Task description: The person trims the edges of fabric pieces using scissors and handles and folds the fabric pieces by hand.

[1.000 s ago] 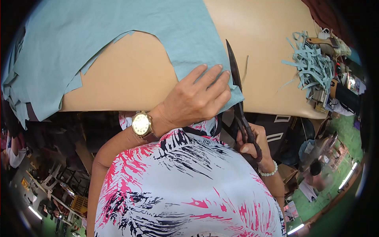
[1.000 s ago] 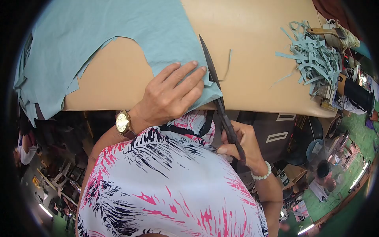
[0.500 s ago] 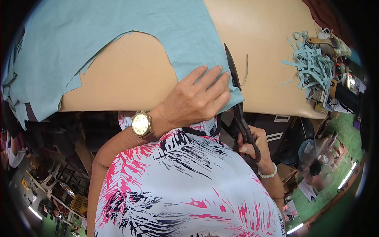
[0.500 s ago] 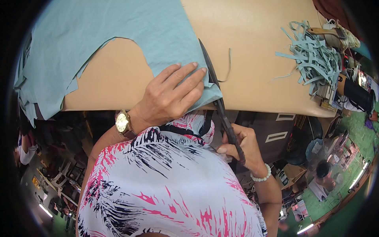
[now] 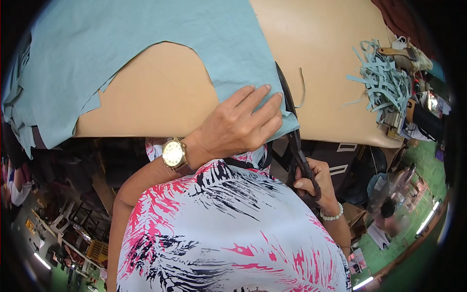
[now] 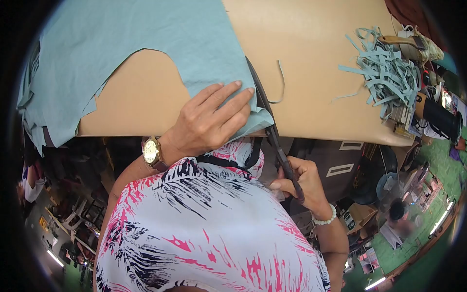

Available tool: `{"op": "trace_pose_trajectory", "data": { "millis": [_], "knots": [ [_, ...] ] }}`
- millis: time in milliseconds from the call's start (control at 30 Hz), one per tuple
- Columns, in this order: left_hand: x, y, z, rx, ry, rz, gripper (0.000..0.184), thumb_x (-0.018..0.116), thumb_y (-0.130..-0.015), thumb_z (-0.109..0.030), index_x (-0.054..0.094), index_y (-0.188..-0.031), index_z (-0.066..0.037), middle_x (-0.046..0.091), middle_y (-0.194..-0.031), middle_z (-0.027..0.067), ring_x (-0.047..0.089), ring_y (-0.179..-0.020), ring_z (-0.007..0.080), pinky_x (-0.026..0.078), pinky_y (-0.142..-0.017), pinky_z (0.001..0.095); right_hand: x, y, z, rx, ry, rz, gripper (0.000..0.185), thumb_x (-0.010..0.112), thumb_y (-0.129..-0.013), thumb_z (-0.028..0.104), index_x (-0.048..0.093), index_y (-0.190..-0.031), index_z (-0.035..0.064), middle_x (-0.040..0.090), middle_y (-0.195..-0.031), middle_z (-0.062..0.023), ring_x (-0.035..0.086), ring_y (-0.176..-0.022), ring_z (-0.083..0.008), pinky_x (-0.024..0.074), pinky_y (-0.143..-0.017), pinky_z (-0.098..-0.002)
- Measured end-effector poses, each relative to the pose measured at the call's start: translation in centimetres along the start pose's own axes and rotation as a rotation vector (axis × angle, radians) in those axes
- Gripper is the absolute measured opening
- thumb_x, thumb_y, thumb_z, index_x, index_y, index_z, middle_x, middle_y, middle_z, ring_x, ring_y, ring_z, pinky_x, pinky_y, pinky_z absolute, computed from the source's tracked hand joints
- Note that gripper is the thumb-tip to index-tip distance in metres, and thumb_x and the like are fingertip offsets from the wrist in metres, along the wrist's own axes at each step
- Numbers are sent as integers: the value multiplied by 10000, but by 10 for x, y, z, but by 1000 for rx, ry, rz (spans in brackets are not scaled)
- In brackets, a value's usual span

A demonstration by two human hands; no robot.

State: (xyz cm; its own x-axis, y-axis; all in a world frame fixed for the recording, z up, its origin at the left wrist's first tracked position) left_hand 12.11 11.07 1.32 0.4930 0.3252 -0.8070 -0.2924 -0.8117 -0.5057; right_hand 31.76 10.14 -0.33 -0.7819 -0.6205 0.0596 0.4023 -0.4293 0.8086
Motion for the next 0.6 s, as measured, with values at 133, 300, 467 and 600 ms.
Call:
{"op": "trace_pose_trajectory", "data": {
  "millis": [133,300,467,600],
  "knots": [
    [0,1,0,-10,11,-3,80,570,-724,-107,574,-778,-48,623,-1011,95,597,-953,242,499,-764,357,-1,0,-1,15,15,-5,296,775,-668,148,500,-671,39,472,-525,27,453,-432,-33,336,-389,-173],
    [-2,1,2,-7,21,-4,80,569,-726,-109,573,-778,-48,625,-1006,93,597,-955,238,496,-768,357,-2,1,2,56,79,-29,268,755,-689,116,501,-665,35,466,-520,31,451,-429,-34,340,-388,-174],
    [-4,2,3,-10,40,-14,89,574,-722,-114,568,-777,-44,625,-1001,100,602,-944,239,494,-764,354,-5,-1,0,17,28,23,287,770,-659,146,509,-668,26,488,-549,14,478,-459,-52,372,-417,-186],
    [-6,2,0,-2,71,-28,99,582,-717,-111,565,-781,-37,625,-995,104,607,-924,237,494,-752,350,0,-6,2,-62,-75,76,334,795,-606,191,520,-683,19,511,-589,-4,498,-496,-64,392,-447,-196]
  ]
}}
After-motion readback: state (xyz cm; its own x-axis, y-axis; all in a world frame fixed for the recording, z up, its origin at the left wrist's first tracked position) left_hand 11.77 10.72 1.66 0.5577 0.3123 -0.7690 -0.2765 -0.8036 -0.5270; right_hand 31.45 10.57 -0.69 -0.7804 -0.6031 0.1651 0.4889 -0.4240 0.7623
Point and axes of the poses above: each hand's wrist, its own y-axis away from the middle knuckle, its own x-axis out of the palm, z = x × y, the point moved 6 cm from there along -y, towards the middle knuckle
